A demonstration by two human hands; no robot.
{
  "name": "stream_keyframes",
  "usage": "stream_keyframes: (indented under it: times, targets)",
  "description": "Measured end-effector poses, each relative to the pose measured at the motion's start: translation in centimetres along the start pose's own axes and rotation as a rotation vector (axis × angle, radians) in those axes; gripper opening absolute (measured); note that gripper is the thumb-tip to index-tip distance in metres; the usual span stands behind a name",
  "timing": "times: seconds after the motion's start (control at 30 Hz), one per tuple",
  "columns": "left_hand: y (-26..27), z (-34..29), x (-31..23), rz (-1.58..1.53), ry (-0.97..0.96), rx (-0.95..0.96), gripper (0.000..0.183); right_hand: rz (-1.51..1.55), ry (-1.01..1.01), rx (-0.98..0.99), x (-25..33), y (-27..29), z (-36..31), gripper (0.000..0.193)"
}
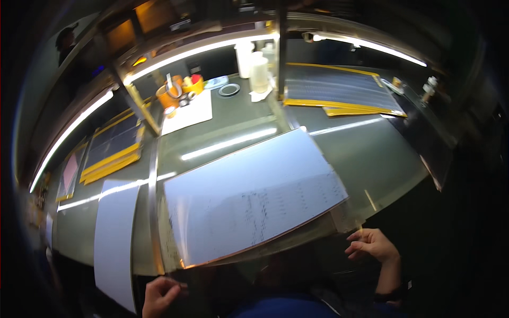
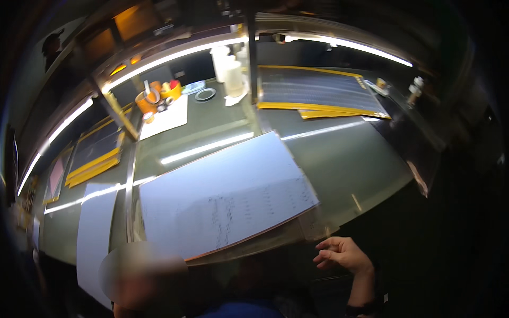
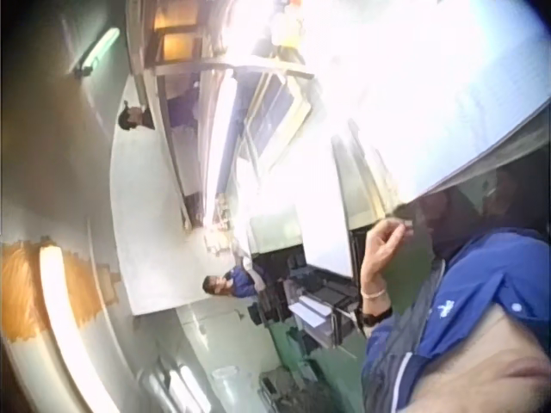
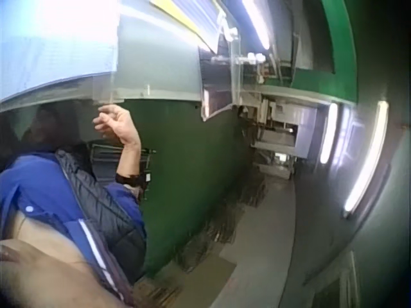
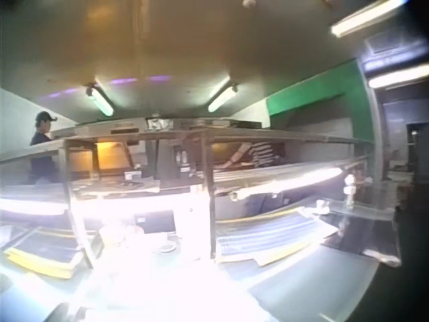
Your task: Inspecting and organizing flat material sheets on a workstation counter.
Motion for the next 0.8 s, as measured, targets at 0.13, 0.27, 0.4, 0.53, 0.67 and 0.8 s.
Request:
stream_keyframes:
  times: [0.13,0.27,0.4,0.53,0.67,0.8]
  targets:
    - [1.4,3.8,-2.2,-0.016,-0.163,-0.188,0.018,-0.338,0.395,-0.115,8.5,-1.4,2.2,0.024]
    - [-0.1,6.9,-5.7,-0.097,-0.346,-0.112,0.077,-0.377,0.617,-0.327,15.2,0.0,6.8,0.023]
    - [0.8,8.8,-2.8,0.131,-0.434,-0.116,0.045,-0.437,0.528,-0.329,14.3,0.4,12.8,0.024]
    - [0.8,7.9,-3.4,0.246,-0.505,-0.167,0.030,-0.587,0.726,-0.466,14.5,1.1,12.3,0.022]
    - [0.4,8.1,-2.3,0.300,-0.491,-0.102,0.035,-0.508,0.862,-0.487,14.0,1.6,12.1,0.020]
    - [0.1,8.6,-2.1,0.302,-0.475,-0.055,0.041,-0.445,0.869,-0.506,13.1,2.4,12.4,0.021]
Point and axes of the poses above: each hand's wrist, its own z-axis towards the middle knuckle, its own y-axis out of the back of the hand, x = y × z, the point moved 10 cm from there along z, towards the middle knuckle, and after that the axes turned 4 degrees about -x, right-handed, at the moved point
